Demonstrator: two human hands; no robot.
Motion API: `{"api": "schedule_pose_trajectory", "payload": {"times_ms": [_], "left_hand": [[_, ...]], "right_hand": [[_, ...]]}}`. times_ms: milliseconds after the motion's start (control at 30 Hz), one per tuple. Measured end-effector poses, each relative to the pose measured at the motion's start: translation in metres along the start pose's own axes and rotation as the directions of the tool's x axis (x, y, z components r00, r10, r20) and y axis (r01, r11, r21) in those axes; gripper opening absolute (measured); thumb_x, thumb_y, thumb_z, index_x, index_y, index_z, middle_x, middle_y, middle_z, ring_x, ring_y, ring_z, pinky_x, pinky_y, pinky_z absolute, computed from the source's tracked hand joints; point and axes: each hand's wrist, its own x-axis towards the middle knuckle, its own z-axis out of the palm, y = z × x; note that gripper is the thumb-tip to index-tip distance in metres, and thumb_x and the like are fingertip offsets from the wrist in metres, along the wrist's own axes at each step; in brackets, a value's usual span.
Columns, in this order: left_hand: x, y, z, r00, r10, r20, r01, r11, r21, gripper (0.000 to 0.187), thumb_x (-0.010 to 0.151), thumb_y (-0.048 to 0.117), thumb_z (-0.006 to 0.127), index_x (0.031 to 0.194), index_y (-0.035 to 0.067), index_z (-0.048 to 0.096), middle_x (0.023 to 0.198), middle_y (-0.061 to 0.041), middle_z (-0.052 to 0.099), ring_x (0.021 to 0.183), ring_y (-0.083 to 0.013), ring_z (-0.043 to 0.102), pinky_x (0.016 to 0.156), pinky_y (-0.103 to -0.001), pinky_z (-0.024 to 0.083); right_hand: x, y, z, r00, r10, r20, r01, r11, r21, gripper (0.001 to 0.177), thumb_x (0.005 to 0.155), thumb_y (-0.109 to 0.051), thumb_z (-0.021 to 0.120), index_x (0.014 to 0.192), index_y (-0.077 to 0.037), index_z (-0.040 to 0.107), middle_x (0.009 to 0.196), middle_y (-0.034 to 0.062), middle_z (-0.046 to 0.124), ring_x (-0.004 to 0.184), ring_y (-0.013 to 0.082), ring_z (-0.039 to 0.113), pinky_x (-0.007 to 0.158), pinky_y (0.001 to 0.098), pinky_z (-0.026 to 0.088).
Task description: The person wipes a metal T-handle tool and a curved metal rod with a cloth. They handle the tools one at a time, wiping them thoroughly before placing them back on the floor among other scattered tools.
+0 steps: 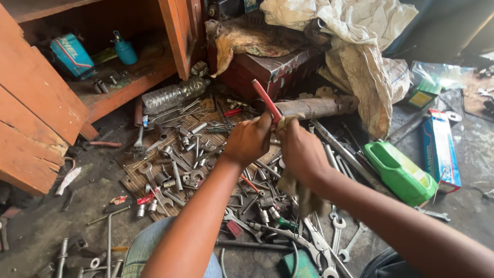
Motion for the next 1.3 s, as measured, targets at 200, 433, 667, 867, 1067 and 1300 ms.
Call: {"api": "schedule_pose_trajectory", "payload": {"times_ms": [200,433,667,867,1067,1300], "left_hand": [[0.020,0.057,0.004,0.947,-0.291,0.134,0.297,0.955,-0.021,0.018,0.094,0.020,0.057,0.111,0.015,0.063,0.081,-0.022,0.074,0.077,-0.0448,0.071,0.076,-0.062,0.052],[0.020,0.045,-0.012,0.933,-0.300,0.200,0.317,0.947,-0.056,0.027,0.098,0.024,0.052,0.118,0.010,0.063,0.096,-0.018,0.076,0.089,-0.0428,0.071,0.078,-0.056,0.054],[0.002,0.011,0.012,0.756,-0.440,0.485,0.645,0.626,-0.438,0.031,0.103,0.029,0.057,0.113,0.003,0.071,0.089,-0.014,0.072,0.084,-0.0255,0.066,0.075,-0.038,0.051],[0.006,-0.002,0.030,0.831,-0.431,0.352,0.555,0.602,-0.575,0.032,0.103,0.029,0.057,0.104,0.000,0.071,0.086,-0.009,0.073,0.080,-0.0194,0.066,0.074,-0.036,0.052],[0.009,0.028,0.025,0.862,-0.462,0.210,0.507,0.774,-0.379,0.023,0.100,0.022,0.057,0.098,0.001,0.068,0.083,-0.021,0.072,0.078,-0.0368,0.069,0.070,-0.047,0.051],[0.013,0.042,-0.023,0.889,-0.364,0.278,0.394,0.917,-0.060,0.026,0.089,0.006,0.052,0.114,0.003,0.059,0.088,-0.026,0.071,0.087,-0.0445,0.071,0.077,-0.056,0.054]], "right_hand": [[0.004,0.032,-0.012,0.952,0.293,0.093,-0.306,0.876,0.373,0.020,0.103,-0.016,0.056,0.114,0.001,0.060,0.080,0.0170,0.066,0.064,0.0320,0.068,0.052,0.0462,0.055],[0.018,0.080,0.014,0.998,0.014,0.056,-0.055,0.544,0.837,0.032,0.112,-0.026,0.048,0.114,0.000,0.065,0.088,-0.0038,0.060,0.082,0.0058,0.051,0.073,0.0241,0.047],[0.028,0.089,0.009,0.992,0.085,0.090,-0.122,0.549,0.827,0.032,0.107,-0.024,0.049,0.119,0.000,0.066,0.097,-0.0036,0.068,0.090,0.0049,0.057,0.081,0.0234,0.050],[0.019,0.071,-0.013,0.974,-0.211,-0.080,0.208,0.977,-0.042,0.016,0.112,-0.015,0.053,0.116,0.001,0.052,0.096,0.0189,0.067,0.087,0.0331,0.063,0.075,0.0423,0.050],[0.022,0.057,-0.028,0.962,0.262,0.083,-0.275,0.913,0.301,0.015,0.111,-0.020,0.049,0.113,-0.005,0.052,0.088,0.0152,0.066,0.075,0.0290,0.066,0.066,0.0425,0.055],[0.036,0.102,-0.029,0.771,0.036,0.636,-0.636,-0.026,0.772,0.031,0.108,-0.029,0.048,0.122,-0.007,0.065,0.096,0.0044,0.070,0.074,0.0145,0.068,0.066,0.0331,0.059]]}}
